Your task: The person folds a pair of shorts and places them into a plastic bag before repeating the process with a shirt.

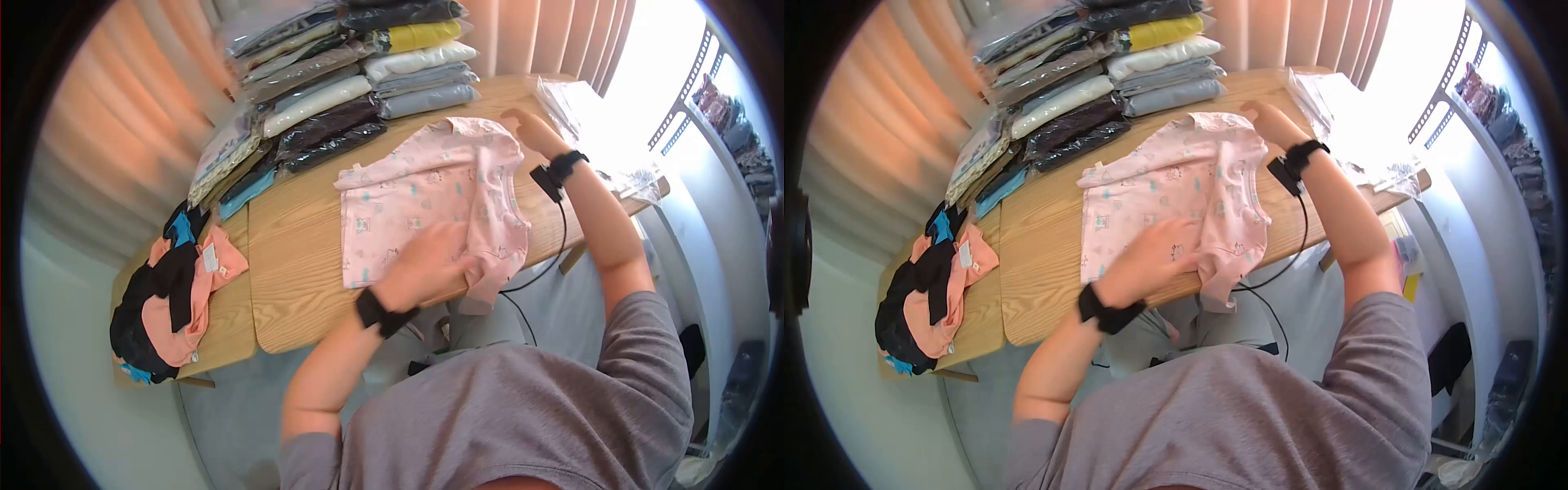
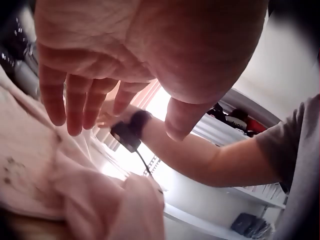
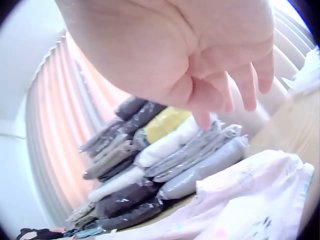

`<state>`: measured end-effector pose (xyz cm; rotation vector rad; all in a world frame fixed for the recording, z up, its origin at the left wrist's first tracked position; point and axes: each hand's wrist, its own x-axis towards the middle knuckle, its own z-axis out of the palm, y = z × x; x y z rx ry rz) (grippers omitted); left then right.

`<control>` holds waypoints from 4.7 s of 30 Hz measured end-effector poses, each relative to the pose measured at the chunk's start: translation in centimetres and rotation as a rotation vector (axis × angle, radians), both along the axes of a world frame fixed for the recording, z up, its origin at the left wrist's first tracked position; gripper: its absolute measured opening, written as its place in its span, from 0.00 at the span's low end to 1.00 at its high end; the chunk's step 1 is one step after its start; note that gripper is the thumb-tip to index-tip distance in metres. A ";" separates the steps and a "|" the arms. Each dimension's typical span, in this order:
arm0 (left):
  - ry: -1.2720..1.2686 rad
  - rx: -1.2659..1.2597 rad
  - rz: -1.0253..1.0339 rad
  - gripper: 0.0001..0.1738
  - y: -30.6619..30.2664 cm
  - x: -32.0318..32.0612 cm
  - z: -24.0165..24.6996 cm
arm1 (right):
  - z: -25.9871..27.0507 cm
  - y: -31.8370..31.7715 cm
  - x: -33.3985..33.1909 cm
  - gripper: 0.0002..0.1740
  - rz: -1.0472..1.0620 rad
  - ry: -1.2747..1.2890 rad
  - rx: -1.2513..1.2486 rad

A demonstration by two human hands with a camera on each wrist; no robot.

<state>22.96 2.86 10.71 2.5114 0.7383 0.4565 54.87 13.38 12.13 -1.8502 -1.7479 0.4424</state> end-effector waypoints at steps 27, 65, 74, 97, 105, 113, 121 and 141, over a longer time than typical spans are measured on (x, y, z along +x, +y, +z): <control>0.009 0.079 0.512 0.33 -8.6 -15.6 -7.4 | -17.1 -23.9 -3.0 0.17 -0.360 0.733 0.145; -0.223 -0.482 0.778 0.12 3.5 -17.1 -10.2 | -8.5 -16.9 -6.0 0.16 -0.062 1.671 -0.149; -0.156 -0.040 0.660 0.20 -1.9 -11.9 -1.0 | -9.0 -17.8 -5.7 0.15 -0.204 1.058 -0.219; -0.145 -0.837 0.038 0.17 -3.6 4.3 -3.0 | -7.3 -18.2 -4.1 0.29 -0.065 1.192 -0.283; -0.486 -0.460 0.391 0.14 9.7 -1.3 0.0 | -7.7 -19.1 0.6 0.14 -0.137 0.943 -0.013; 0.121 -0.091 0.382 0.22 3.8 -10.0 -2.0 | -8.8 -19.7 -1.1 0.13 -0.008 0.422 0.129; 0.276 -0.071 0.391 0.31 -1.3 -17.1 -5.0 | -11.9 -18.4 0.2 0.25 0.036 0.456 0.232; -0.021 -0.008 0.464 0.16 3.8 -11.0 2.6 | -12.2 -18.3 0.6 0.29 0.038 0.399 0.258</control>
